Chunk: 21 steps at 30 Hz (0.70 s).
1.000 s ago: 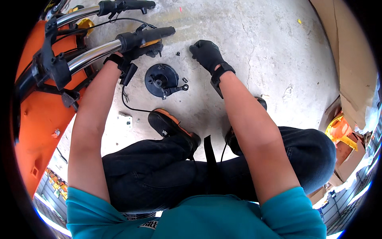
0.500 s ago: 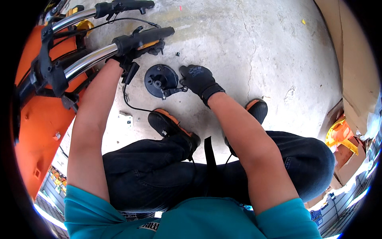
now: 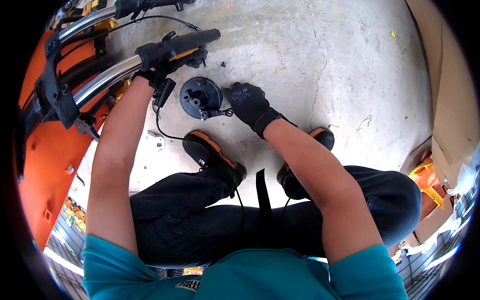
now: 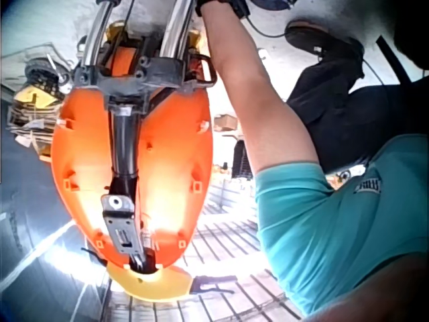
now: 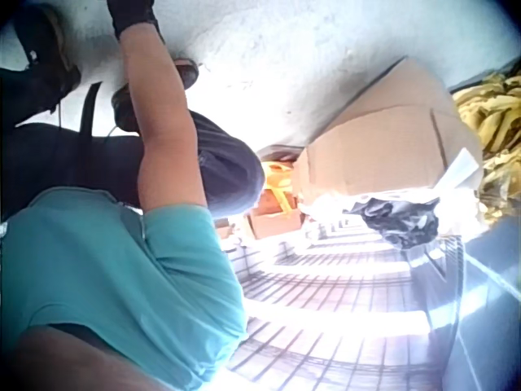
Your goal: The person removes a side panel from an electric scooter, then handles a spring and small components before working on the front wheel brake assembly by hand.
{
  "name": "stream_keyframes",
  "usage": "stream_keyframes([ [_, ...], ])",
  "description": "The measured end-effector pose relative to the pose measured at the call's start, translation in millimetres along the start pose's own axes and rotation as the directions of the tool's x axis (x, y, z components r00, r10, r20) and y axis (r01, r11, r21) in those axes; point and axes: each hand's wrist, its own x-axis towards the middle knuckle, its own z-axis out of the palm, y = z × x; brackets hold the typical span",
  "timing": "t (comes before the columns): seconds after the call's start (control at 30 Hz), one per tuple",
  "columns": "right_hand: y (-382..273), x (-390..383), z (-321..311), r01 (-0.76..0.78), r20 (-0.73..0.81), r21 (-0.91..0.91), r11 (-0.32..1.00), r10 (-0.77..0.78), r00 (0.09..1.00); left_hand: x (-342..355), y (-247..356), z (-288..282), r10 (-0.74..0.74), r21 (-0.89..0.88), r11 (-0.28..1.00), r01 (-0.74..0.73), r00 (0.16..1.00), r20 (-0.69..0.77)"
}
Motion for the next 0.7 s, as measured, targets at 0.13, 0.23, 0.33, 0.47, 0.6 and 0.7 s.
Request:
stream_keyframes([
  [0.13,2.7,-7.0,-7.9,0.131,0.01,-0.056,0.99,-0.131,0.991,-6.2,-13.0,-6.3,0.059,-0.008,0.998,-0.059,0.997,-0.047],
  [0.23,3.3,-6.2,-8.2,0.113,-0.001,-0.099,0.989,-0.113,0.994,-15.7,-16.6,5.2,0.119,0.21,0.974,-0.089,0.984,-0.136],
  [0.33,4.5,3.2,-8.6,-0.028,-0.024,0.097,0.995,0.03,0.999,-21.2,-26.8,8.3,0.107,0.291,0.956,-0.045,0.974,-0.199],
  [0.47,11.5,20.7,-29.9,-0.074,-0.184,0.164,0.984,0.104,0.977,-21.6,-26.9,10.9,-0.083,0.316,0.934,0.167,0.961,-0.264],
  [0.6,10.8,33.8,-57.8,-0.217,-0.16,0.183,0.959,0.247,0.956,-23.4,-38.3,-6.0,0.028,0.224,0.975,0.017,0.981,-0.194],
  [0.7,10.3,34.9,-60.5,-0.258,-0.253,0.205,0.944,0.306,0.918,-19.1,-22.3,-4.7,0.168,0.368,0.923,-0.11,0.977,-0.13],
])
